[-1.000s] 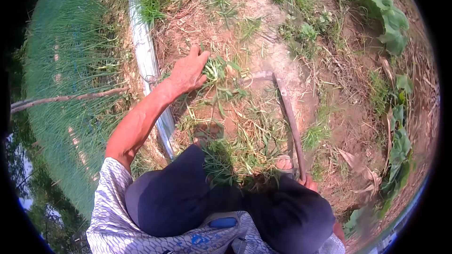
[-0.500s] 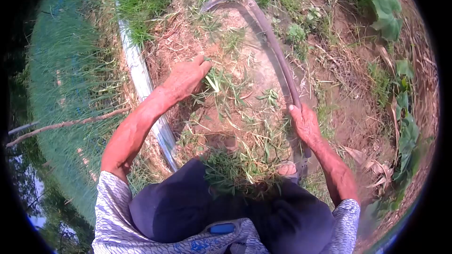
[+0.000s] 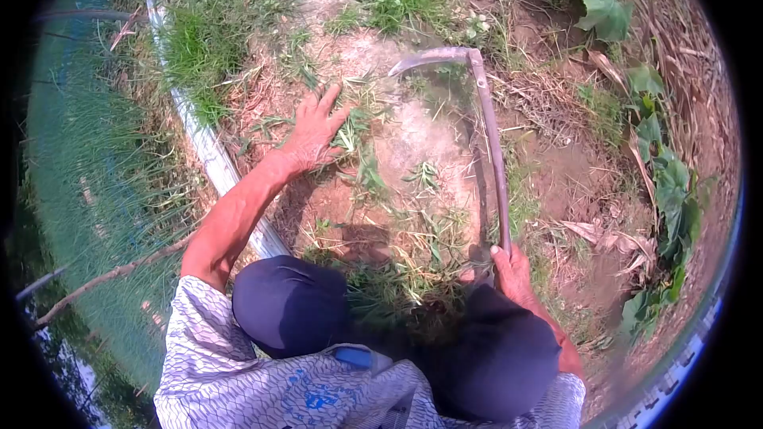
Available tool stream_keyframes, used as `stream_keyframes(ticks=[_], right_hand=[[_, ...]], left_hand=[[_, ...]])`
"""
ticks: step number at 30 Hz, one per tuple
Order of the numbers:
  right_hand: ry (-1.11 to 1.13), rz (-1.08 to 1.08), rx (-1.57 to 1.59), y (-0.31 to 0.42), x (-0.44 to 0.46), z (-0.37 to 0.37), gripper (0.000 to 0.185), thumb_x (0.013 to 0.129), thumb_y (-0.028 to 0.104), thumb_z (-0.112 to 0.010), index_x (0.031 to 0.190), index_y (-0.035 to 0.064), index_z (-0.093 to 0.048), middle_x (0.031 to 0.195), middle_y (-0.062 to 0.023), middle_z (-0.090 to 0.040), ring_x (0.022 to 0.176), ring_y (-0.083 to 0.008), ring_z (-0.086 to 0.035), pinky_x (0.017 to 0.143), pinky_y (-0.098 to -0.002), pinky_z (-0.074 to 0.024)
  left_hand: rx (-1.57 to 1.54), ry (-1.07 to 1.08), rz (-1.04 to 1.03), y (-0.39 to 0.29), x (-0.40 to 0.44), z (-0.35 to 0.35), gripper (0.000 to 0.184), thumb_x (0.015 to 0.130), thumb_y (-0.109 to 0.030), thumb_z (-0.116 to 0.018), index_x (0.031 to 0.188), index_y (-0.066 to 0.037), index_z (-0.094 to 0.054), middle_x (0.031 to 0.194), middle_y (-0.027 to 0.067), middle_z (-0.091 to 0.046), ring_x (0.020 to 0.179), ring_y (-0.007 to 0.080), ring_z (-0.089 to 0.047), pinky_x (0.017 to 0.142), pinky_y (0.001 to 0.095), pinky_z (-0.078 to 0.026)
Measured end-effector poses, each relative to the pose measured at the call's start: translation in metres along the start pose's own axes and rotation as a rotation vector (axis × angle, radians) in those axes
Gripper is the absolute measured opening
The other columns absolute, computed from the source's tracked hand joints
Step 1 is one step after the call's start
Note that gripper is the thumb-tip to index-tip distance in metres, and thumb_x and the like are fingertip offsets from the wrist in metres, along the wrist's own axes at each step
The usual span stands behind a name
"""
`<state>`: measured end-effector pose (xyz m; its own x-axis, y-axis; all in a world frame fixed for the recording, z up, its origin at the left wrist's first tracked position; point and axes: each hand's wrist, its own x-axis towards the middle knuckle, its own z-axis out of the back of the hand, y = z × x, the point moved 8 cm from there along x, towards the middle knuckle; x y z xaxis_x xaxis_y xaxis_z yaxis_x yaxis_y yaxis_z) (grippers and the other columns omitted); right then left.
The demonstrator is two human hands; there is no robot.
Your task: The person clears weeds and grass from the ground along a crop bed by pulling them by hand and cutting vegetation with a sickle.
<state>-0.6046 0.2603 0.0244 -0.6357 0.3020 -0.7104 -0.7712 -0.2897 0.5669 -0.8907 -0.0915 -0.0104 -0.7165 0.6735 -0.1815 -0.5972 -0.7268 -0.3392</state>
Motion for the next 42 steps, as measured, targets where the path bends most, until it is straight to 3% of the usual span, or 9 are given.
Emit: stream_keyframes(ticks=[4, 6, 8, 14, 23, 29, 33, 36, 42], right_hand=[[-0.099, 0.052, -0.016, 0.045, -0.033, -0.008, 0.029, 0.088, 0.032, -0.061, 0.089, 0.0030, -0.056, 0.067, -0.0003, -0.044, 0.063, -0.0128, -0.041, 0.058, -0.0315, -0.0367], [-0.136, 0.060, -0.065, 0.062, -0.044, -0.006, 0.030, 0.087, 0.032, -0.062, 0.090, 0.0025, -0.057, 0.067, -0.0008, -0.045, 0.062, -0.0135, -0.042, 0.058, -0.0319, -0.0373], [-0.165, 0.050, -0.190, 0.052, -0.040, 0.006, 0.034, 0.086, 0.034, -0.064, 0.094, 0.0021, -0.058, 0.069, -0.0017, -0.049, 0.064, -0.0136, -0.045, 0.060, -0.0310, -0.0394], [-0.078, 0.085, -0.187, 0.139, -0.070, 0.007, 0.037, 0.084, 0.032, -0.068, 0.099, -0.0001, -0.059, 0.076, -0.0046, -0.056, 0.071, -0.0149, -0.051, 0.067, -0.0310, -0.0423], [0.168, 0.367, -0.364, 0.284, 0.026, -0.063, 0.032, 0.085, 0.031, -0.065, 0.096, 0.0018, -0.057, 0.075, -0.0083, -0.055, 0.072, -0.0193, -0.053, 0.069, -0.0365, -0.0441], [0.587, 0.261, -0.351, 0.255, 0.082, -0.112, 0.032, 0.085, 0.031, -0.062, 0.096, 0.0021, -0.056, 0.080, -0.0118, -0.057, 0.077, -0.0205, -0.056, 0.071, -0.0376, -0.0455], [0.729, 0.329, -0.423, 0.248, 0.122, -0.138, 0.034, 0.084, 0.032, -0.061, 0.098, 0.0010, -0.057, 0.080, -0.0115, -0.057, 0.077, -0.0206, -0.056, 0.072, -0.0375, -0.0458], [0.784, 0.399, -0.379, 0.269, 0.144, -0.143, 0.037, 0.084, 0.031, -0.062, 0.104, 0.0004, -0.058, 0.078, -0.0084, -0.056, 0.073, -0.0177, -0.055, 0.067, -0.0358, -0.0463], [0.671, 0.432, -0.201, 0.309, 0.187, -0.129, 0.031, 0.088, 0.030, -0.065, 0.100, 0.0042, -0.054, 0.070, 0.0033, -0.045, 0.062, -0.0090, -0.044, 0.054, -0.0269, -0.0386]], left_hand=[[-0.097, 0.217, -0.332, -0.086, -0.063, -0.031, 0.084, 0.071, -0.037, -0.076, 0.142, -0.011, -0.039, 0.152, 0.0218, -0.022, 0.132, 0.0448, -0.029, 0.112, 0.0551, -0.016], [-0.012, 0.055, -0.498, -0.112, -0.098, -0.058, 0.073, 0.079, -0.028, -0.073, 0.140, -0.004, -0.039, 0.147, 0.0200, -0.033, 0.126, 0.0348, -0.043, 0.107, 0.0462, -0.032], [-0.095, 0.063, -0.497, -0.111, -0.118, -0.061, 0.071, 0.080, -0.027, -0.072, 0.139, -0.004, -0.040, 0.145, 0.0189, -0.035, 0.124, 0.0335, -0.044, 0.105, 0.0449, -0.034], [-0.995, 0.395, 0.191, -0.044, -0.151, -0.046, 0.065, 0.083, -0.024, -0.069, 0.138, -0.004, -0.041, 0.139, 0.0158, -0.041, 0.119, 0.0297, -0.048, 0.099, 0.0408, -0.039], [-1.674, 0.119, 0.926, 0.036, -0.196, -0.062, 0.056, 0.088, -0.021, -0.066, 0.137, -0.004, -0.042, 0.130, 0.0112, -0.051, 0.112, 0.0240, -0.054, 0.089, 0.0347, -0.046], [-1.770, -0.052, 1.077, 0.041, -0.210, -0.067, 0.051, 0.091, -0.019, -0.063, 0.136, -0.004, -0.043, 0.125, 0.0086, -0.056, 0.108, 0.0209, -0.058, 0.084, 0.0313, -0.051], [-1.805, -0.284, 1.195, 0.009, -0.221, -0.042, 0.050, 0.091, -0.018, -0.063, 0.136, -0.006, -0.044, 0.126, 0.0086, -0.058, 0.116, 0.0208, -0.054, 0.098, 0.0349, -0.043], [-1.805, -0.150, 1.099, -0.013, -0.236, -0.056, 0.051, 0.091, -0.017, -0.061, 0.138, -0.006, -0.043, 0.136, 0.0084, -0.052, 0.126, 0.0224, -0.046, 0.108, 0.0366, -0.032], [-1.761, 0.091, 0.929, -0.068, -0.195, 0.068, 0.059, 0.086, -0.022, -0.067, 0.138, -0.004, -0.045, 0.138, 0.0103, -0.047, 0.130, 0.0226, -0.040, 0.107, 0.0360, -0.030]])
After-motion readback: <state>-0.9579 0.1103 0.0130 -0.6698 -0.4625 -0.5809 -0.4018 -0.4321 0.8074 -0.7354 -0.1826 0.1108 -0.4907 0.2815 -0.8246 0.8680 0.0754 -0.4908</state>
